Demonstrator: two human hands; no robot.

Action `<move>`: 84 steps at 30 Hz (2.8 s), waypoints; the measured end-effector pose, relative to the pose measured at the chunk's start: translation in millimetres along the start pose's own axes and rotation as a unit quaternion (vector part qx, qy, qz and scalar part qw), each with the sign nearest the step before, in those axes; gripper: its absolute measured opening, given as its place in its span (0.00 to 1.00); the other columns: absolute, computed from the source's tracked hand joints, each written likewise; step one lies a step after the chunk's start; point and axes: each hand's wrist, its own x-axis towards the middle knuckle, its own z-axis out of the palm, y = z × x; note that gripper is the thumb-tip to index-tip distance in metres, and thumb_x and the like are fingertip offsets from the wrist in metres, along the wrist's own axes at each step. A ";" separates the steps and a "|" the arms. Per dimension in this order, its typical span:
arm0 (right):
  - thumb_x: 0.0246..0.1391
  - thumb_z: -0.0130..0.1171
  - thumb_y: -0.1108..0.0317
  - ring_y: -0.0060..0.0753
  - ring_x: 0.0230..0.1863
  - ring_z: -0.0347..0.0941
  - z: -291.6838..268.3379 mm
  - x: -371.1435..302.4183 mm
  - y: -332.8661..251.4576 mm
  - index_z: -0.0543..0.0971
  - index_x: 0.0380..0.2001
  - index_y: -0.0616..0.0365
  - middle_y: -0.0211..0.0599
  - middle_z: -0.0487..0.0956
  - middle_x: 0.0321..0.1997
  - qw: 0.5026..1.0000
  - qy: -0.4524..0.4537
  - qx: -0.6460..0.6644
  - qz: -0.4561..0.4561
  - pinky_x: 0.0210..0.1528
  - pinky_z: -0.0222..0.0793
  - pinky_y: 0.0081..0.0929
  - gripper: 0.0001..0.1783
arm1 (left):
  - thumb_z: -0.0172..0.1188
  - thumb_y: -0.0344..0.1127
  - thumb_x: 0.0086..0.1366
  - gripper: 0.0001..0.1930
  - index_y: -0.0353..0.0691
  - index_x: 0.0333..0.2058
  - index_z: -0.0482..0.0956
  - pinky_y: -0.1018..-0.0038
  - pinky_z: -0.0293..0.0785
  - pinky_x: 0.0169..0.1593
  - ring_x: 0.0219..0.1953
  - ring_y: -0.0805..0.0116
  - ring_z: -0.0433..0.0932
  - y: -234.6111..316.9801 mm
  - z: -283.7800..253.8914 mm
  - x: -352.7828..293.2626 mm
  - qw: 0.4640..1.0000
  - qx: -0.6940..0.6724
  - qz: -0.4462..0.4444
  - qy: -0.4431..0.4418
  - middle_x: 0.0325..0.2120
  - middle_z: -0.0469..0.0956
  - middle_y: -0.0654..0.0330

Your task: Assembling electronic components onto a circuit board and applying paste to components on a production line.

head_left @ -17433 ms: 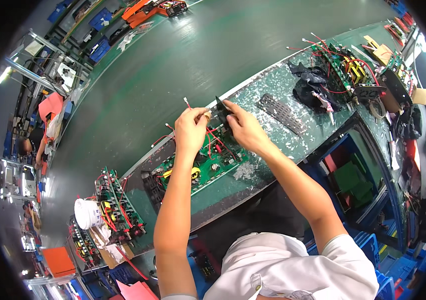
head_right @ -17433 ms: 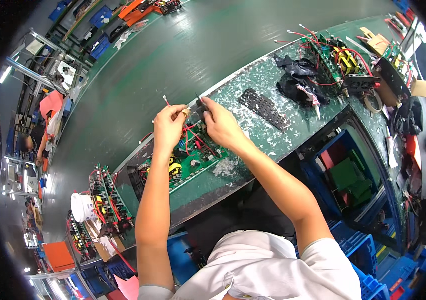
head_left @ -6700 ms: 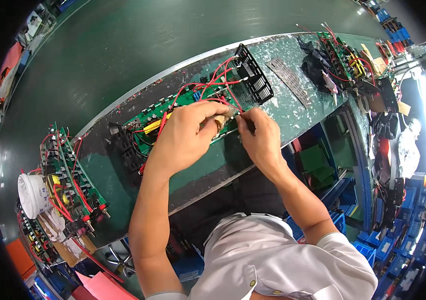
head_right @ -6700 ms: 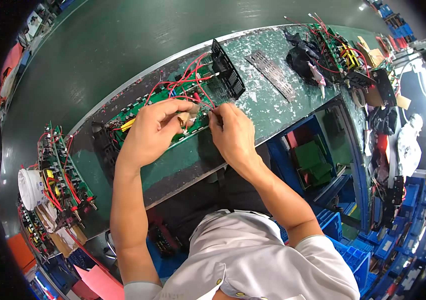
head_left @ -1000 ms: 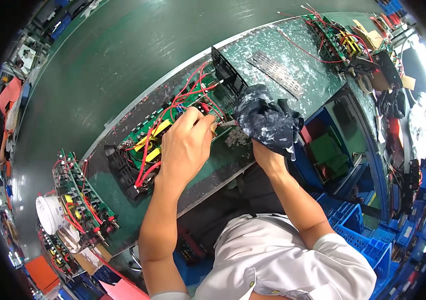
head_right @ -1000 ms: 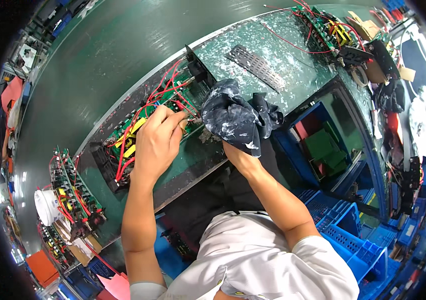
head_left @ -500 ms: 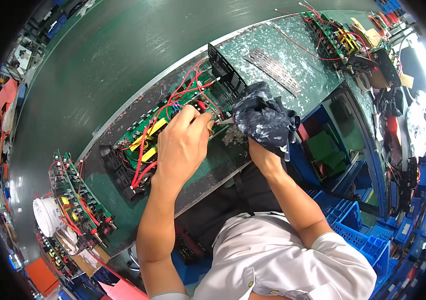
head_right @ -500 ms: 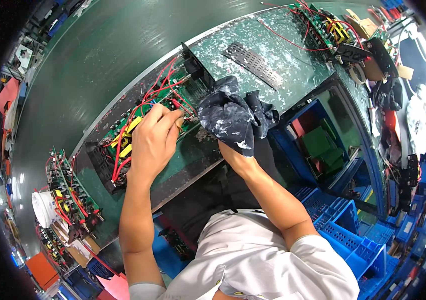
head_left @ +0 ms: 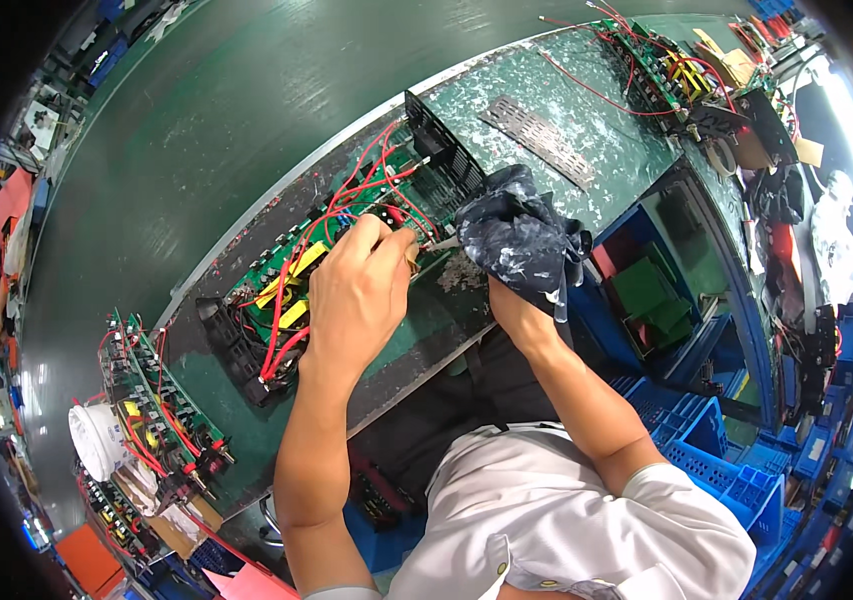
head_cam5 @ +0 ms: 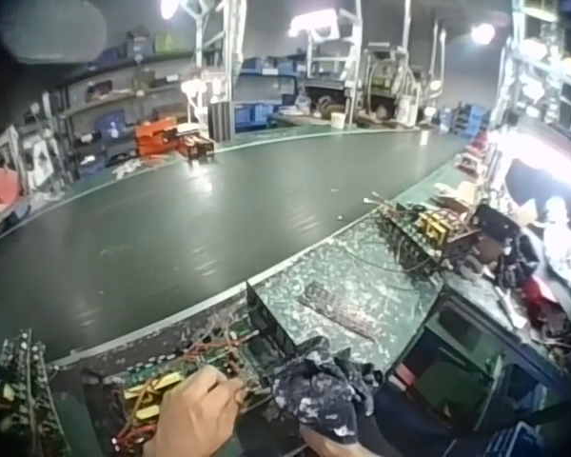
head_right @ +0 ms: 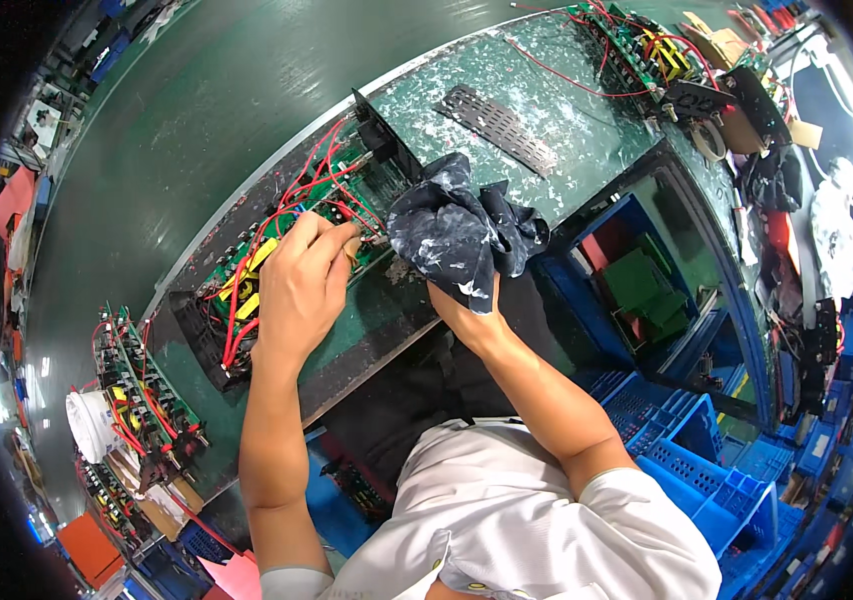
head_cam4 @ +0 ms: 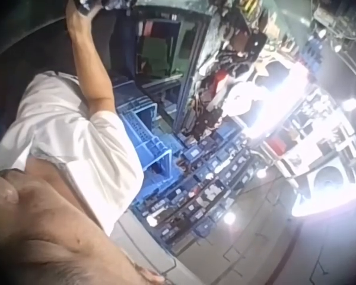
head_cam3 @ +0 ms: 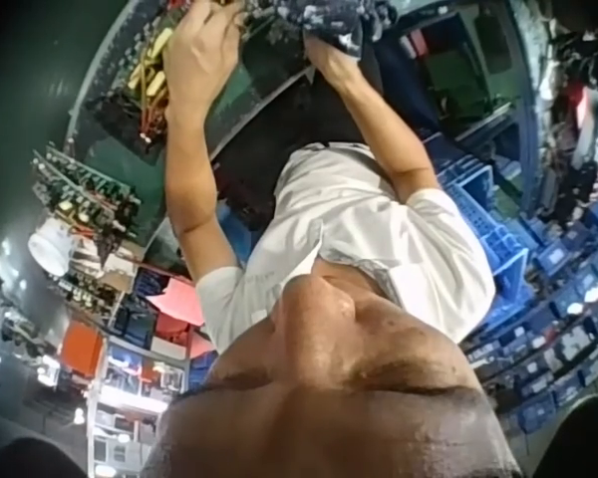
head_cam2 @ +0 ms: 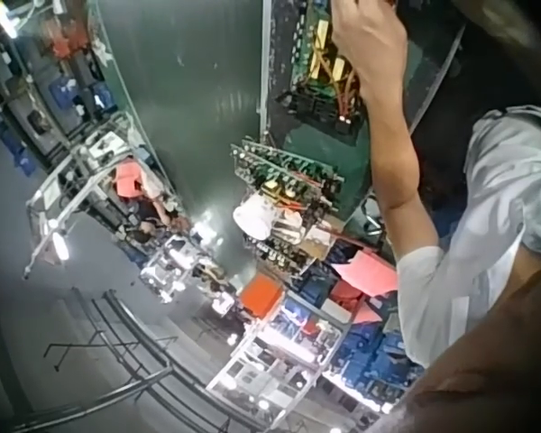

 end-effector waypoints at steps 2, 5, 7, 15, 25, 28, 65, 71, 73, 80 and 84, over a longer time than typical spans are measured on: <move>0.61 0.54 0.77 0.40 0.59 0.70 -2.0 0.6 -1.1 0.72 0.53 0.63 0.43 0.75 0.54 0.995 -0.029 -0.100 0.007 0.64 0.62 0.33 0.17 | 0.63 0.24 0.59 0.08 0.34 0.39 0.81 0.63 0.72 0.36 0.31 0.55 0.77 -0.1 0.3 -0.1 1.000 -0.002 -0.001 0.001 0.30 0.74 0.55; 0.57 0.56 0.80 0.41 0.57 0.72 10.3 -3.7 11.7 0.74 0.51 0.62 0.41 0.77 0.52 0.988 0.100 0.110 -0.039 0.62 0.66 0.34 0.17 | 0.62 0.25 0.59 0.08 0.35 0.39 0.82 0.62 0.72 0.35 0.32 0.55 0.77 0.5 1.2 1.9 1.000 0.001 0.008 0.005 0.30 0.73 0.55; 0.55 0.58 0.81 0.43 0.53 0.75 13.0 -4.9 9.7 0.77 0.48 0.62 0.41 0.79 0.48 0.994 0.109 0.001 -0.015 0.58 0.69 0.34 0.16 | 0.62 0.26 0.59 0.08 0.36 0.39 0.82 0.61 0.72 0.34 0.32 0.56 0.77 0.5 0.3 1.9 1.000 0.008 0.013 0.007 0.30 0.72 0.56; 0.54 0.60 0.82 0.41 0.52 0.76 -0.2 6.1 1.5 0.77 0.47 0.62 0.41 0.79 0.47 0.978 0.084 0.190 0.001 0.56 0.71 0.35 0.16 | 0.62 0.25 0.59 0.09 0.35 0.39 0.82 0.61 0.73 0.35 0.33 0.55 0.78 -1.8 0.7 -0.6 1.000 0.009 0.012 0.005 0.31 0.73 0.56; 0.57 0.59 0.73 0.42 0.54 0.72 30.6 -7.4 12.7 0.75 0.47 0.59 0.43 0.76 0.51 0.896 0.103 0.423 0.088 0.57 0.68 0.38 0.14 | 0.62 0.26 0.61 0.10 0.34 0.42 0.81 0.62 0.73 0.38 0.33 0.54 0.77 4.5 0.2 4.6 1.000 0.006 0.005 -0.012 0.33 0.75 0.54; 0.62 0.55 0.65 0.39 0.52 0.71 -53.5 37.2 -12.6 0.78 0.41 0.57 0.40 0.76 0.50 0.961 -0.118 0.117 0.221 0.53 0.68 0.37 0.08 | 0.63 0.27 0.61 0.13 0.36 0.46 0.81 0.63 0.74 0.41 0.37 0.54 0.78 4.5 -18.7 -5.4 0.999 -0.009 -0.023 -0.044 0.36 0.75 0.53; 0.50 0.70 0.55 0.55 0.42 0.77 -72.6 122.9 97.9 0.79 0.44 0.64 0.50 0.79 0.36 0.985 -0.082 -0.147 0.030 0.47 0.71 0.43 0.26 | 0.61 0.25 0.63 0.11 0.36 0.45 0.81 0.66 0.75 0.50 0.46 0.55 0.80 -79.6 -105.4 -33.3 0.965 0.054 -0.145 0.212 0.43 0.79 0.53; 0.36 0.78 0.65 0.47 0.39 0.77 -78.1 159.6 109.3 0.75 0.37 0.63 0.47 0.78 0.32 0.986 -0.142 -0.013 0.084 0.43 0.71 0.41 0.27 | 0.69 0.34 0.58 0.25 0.34 0.53 0.75 0.59 0.72 0.57 0.54 0.48 0.75 -28.7 -77.3 -29.9 0.997 0.023 -0.063 0.031 0.53 0.74 0.49; 0.39 0.76 0.65 0.55 0.43 0.77 -76.4 183.7 118.8 0.75 0.39 0.63 0.51 0.80 0.37 0.982 -0.186 -0.011 0.041 0.46 0.72 0.42 0.25 | 0.69 0.35 0.57 0.29 0.30 0.55 0.73 0.58 0.71 0.58 0.54 0.45 0.74 -25.6 -72.2 -35.1 0.997 0.001 -0.072 0.005 0.53 0.73 0.45; 0.61 0.62 0.67 0.33 0.35 0.73 -81.2 281.9 -39.2 0.75 0.49 0.63 0.47 0.81 0.36 0.973 -0.175 0.115 -0.100 0.44 0.70 0.33 0.16 | 0.69 0.32 0.55 0.29 0.33 0.56 0.73 0.57 0.69 0.58 0.54 0.50 0.72 -7.4 -43.3 -45.3 0.976 0.196 -0.092 0.040 0.50 0.72 0.50; 0.59 0.59 0.67 0.63 0.45 0.75 -23.9 284.3 -105.3 0.75 0.54 0.60 0.56 0.81 0.43 0.865 -0.352 0.129 -0.335 0.48 0.71 0.47 0.20 | 0.69 0.32 0.54 0.30 0.36 0.56 0.73 0.57 0.69 0.55 0.52 0.51 0.72 -11.1 -57.0 -38.5 0.989 0.082 -0.121 0.022 0.50 0.72 0.51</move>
